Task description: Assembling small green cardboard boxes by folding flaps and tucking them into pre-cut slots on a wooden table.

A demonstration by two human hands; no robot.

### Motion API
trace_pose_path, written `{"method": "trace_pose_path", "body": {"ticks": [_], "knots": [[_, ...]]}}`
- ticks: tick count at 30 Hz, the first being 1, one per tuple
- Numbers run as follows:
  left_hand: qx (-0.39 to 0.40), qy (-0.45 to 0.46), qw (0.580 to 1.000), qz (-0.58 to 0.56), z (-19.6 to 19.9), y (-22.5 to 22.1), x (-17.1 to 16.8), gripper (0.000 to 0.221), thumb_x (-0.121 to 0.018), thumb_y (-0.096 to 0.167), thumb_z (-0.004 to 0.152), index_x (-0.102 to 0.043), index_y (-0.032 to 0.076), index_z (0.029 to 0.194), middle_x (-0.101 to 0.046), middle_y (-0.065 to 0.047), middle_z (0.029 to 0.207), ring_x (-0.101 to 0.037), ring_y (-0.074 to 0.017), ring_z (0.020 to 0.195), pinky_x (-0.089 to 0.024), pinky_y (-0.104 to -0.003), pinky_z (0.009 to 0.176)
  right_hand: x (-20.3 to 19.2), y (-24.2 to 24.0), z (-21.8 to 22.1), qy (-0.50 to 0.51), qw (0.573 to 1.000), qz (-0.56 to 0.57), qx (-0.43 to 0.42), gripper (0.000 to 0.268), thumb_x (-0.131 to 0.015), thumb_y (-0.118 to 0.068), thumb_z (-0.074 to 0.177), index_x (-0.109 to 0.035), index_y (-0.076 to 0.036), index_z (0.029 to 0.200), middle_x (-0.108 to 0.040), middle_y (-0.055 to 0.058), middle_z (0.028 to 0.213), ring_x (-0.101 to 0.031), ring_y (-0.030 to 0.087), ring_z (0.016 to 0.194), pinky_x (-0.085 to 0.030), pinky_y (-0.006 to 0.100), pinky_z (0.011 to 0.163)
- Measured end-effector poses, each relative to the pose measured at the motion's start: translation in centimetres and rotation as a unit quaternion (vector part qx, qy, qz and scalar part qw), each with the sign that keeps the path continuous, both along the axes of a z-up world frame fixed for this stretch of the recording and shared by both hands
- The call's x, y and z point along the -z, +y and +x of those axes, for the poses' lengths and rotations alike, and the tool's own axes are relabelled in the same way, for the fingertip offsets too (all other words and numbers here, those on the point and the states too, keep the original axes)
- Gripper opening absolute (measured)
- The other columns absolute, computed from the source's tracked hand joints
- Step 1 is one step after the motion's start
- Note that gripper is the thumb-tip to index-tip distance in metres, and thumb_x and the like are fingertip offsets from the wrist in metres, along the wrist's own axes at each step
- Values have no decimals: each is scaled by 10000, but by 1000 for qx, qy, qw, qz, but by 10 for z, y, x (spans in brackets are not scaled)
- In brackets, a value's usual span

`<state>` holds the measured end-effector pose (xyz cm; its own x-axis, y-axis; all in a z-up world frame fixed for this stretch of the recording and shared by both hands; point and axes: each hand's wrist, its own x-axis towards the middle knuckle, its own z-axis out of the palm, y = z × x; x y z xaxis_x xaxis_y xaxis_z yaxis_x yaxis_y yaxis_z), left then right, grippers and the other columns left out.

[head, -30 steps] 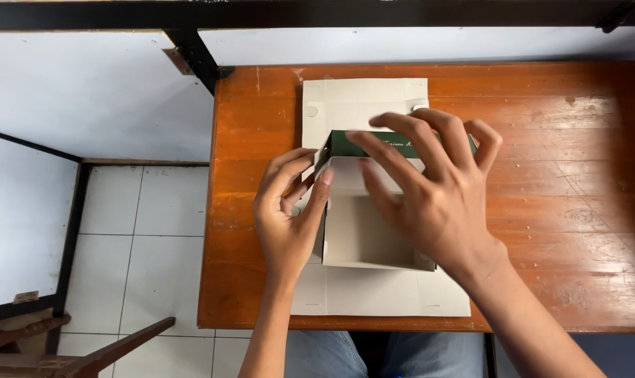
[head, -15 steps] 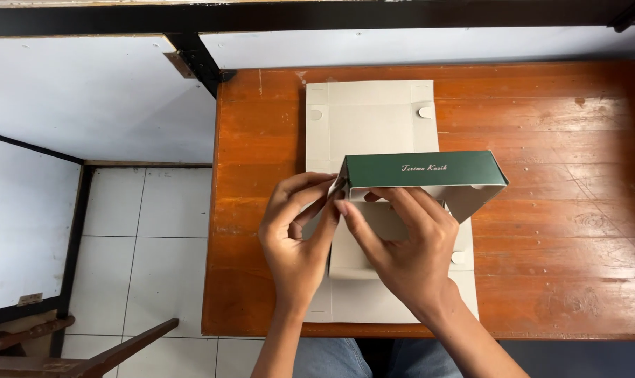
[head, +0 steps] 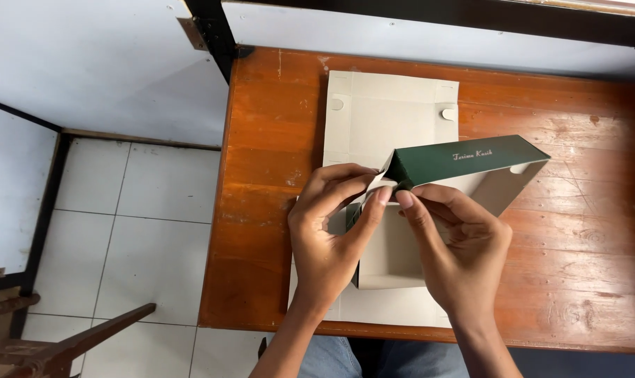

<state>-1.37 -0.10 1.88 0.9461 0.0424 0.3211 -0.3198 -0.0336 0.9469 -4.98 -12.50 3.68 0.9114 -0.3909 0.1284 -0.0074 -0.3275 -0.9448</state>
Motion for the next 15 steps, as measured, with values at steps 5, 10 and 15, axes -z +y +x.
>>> {"method": "trace_pose_path", "body": {"ticks": [5, 10, 15], "knots": [[-6, -13, 1000, -3, 0, -1, 1, 113, -728, 135, 943, -748, 50, 1014, -692, -63, 1059, -708, -171, 991, -592, -277, 876, -4, 4, -1, -7, 1000, 13, -21, 99, -702, -51, 967, -707, 48, 979, -762, 127, 924, -736, 152, 868, -601, 220, 820], [-22, -24, 999, -11, -1, -2, 1, 88, -743, 115, 934, -743, 52, 996, -698, -63, 1052, -714, -168, 982, -597, -275, 863, -6, 7, -3, -10, 1000, -18, -11, 96, -704, -47, 973, -687, 48, 980, -754, 136, 930, -751, 170, 871, -612, 228, 831], [-15, -28, 999, -17, 0, -2, 1, 80, -741, 107, 936, -733, 56, 998, -698, -65, 1052, -715, -174, 990, -598, -280, 885, -4, 10, -5, -32, 999, -41, 2, 97, -706, -42, 979, -657, 42, 979, -740, 145, 960, -754, 190, 932, -624, 258, 874]]}}
